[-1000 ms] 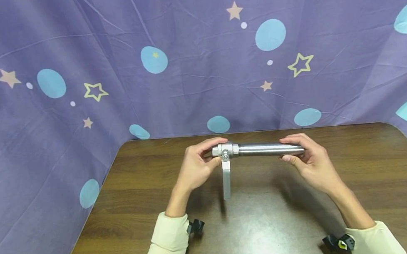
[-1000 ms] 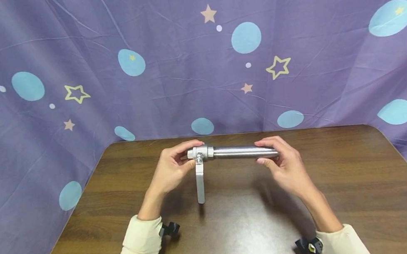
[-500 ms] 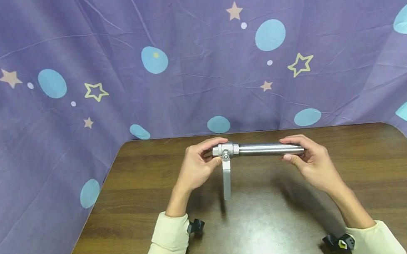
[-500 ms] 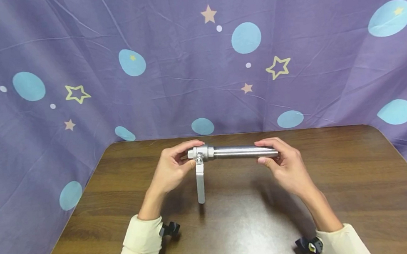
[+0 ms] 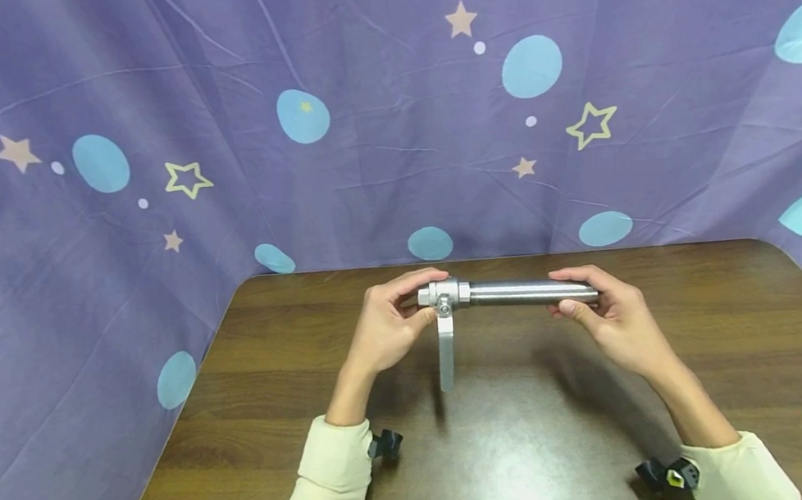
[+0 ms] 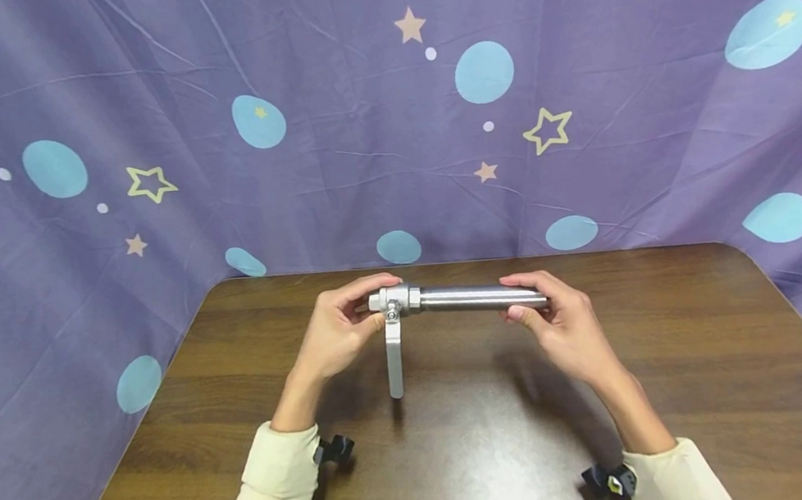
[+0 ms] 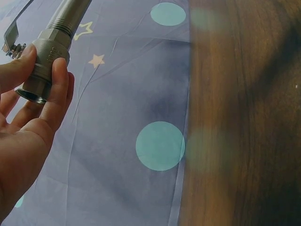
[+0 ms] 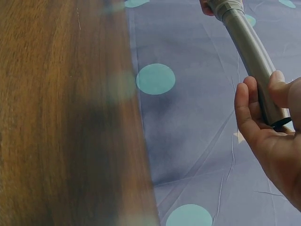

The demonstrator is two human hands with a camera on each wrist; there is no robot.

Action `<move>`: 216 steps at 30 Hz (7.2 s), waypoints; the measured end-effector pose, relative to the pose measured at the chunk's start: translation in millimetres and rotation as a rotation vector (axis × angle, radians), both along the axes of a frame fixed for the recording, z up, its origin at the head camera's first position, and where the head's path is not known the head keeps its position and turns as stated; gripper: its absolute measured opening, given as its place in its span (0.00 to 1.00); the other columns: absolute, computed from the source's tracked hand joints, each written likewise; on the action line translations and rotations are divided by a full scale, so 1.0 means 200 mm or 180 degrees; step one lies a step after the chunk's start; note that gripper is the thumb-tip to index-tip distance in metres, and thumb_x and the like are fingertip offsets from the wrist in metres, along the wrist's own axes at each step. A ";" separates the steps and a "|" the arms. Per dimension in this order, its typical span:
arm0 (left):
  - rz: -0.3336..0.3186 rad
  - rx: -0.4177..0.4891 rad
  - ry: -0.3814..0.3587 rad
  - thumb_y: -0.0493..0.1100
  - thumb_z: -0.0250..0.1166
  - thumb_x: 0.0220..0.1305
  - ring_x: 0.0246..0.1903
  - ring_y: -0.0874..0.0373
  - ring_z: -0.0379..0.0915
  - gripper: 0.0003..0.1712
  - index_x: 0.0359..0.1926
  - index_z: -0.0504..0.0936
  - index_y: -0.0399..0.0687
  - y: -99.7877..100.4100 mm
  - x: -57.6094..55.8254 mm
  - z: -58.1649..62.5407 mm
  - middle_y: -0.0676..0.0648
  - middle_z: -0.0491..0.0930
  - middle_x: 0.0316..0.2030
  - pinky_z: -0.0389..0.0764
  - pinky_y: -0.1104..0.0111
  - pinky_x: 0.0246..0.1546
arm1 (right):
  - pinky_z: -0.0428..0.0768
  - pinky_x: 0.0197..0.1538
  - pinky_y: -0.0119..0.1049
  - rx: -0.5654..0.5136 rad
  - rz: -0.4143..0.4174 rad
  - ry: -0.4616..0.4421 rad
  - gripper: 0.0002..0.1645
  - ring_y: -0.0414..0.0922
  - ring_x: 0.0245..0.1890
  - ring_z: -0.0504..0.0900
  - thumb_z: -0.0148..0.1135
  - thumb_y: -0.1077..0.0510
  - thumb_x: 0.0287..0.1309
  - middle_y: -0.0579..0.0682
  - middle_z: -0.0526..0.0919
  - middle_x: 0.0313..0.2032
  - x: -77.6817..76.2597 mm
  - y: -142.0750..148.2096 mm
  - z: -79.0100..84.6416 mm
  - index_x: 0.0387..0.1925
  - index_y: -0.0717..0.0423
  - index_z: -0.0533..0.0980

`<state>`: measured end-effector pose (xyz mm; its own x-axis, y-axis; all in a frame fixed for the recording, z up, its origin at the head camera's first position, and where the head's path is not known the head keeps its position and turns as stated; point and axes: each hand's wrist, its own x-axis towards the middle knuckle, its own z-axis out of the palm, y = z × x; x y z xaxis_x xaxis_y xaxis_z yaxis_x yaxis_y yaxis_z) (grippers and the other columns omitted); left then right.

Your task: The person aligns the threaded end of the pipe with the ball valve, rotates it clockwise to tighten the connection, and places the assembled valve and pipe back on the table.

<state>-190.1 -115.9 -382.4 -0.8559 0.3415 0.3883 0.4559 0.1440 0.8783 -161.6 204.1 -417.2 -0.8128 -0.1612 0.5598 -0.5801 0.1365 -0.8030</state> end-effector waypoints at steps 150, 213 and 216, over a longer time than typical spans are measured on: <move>0.0043 0.0111 0.0020 0.17 0.67 0.56 0.50 0.58 0.85 0.30 0.60 0.86 0.33 0.01 -0.01 -0.02 0.34 0.87 0.59 0.93 0.61 0.55 | 0.92 0.41 0.27 -0.0331 0.0050 -0.0123 0.19 0.36 0.36 0.91 0.60 0.81 0.66 0.42 0.91 0.39 0.01 0.00 0.02 0.58 0.79 0.74; 0.0028 0.0147 0.0010 0.17 0.67 0.54 0.51 0.60 0.84 0.30 0.59 0.86 0.34 0.01 0.01 -0.02 0.36 0.86 0.60 0.92 0.65 0.55 | 0.93 0.42 0.30 -0.0175 0.0104 -0.0166 0.18 0.36 0.35 0.91 0.57 0.78 0.70 0.43 0.91 0.37 0.02 0.01 0.02 0.59 0.79 0.75; 0.0031 0.0132 0.0016 0.17 0.67 0.54 0.52 0.60 0.84 0.30 0.59 0.87 0.35 0.01 0.01 -0.01 0.36 0.87 0.61 0.92 0.65 0.55 | 0.93 0.42 0.30 -0.0300 0.0174 -0.0181 0.18 0.36 0.36 0.91 0.57 0.79 0.69 0.44 0.91 0.38 0.02 0.00 0.02 0.59 0.79 0.75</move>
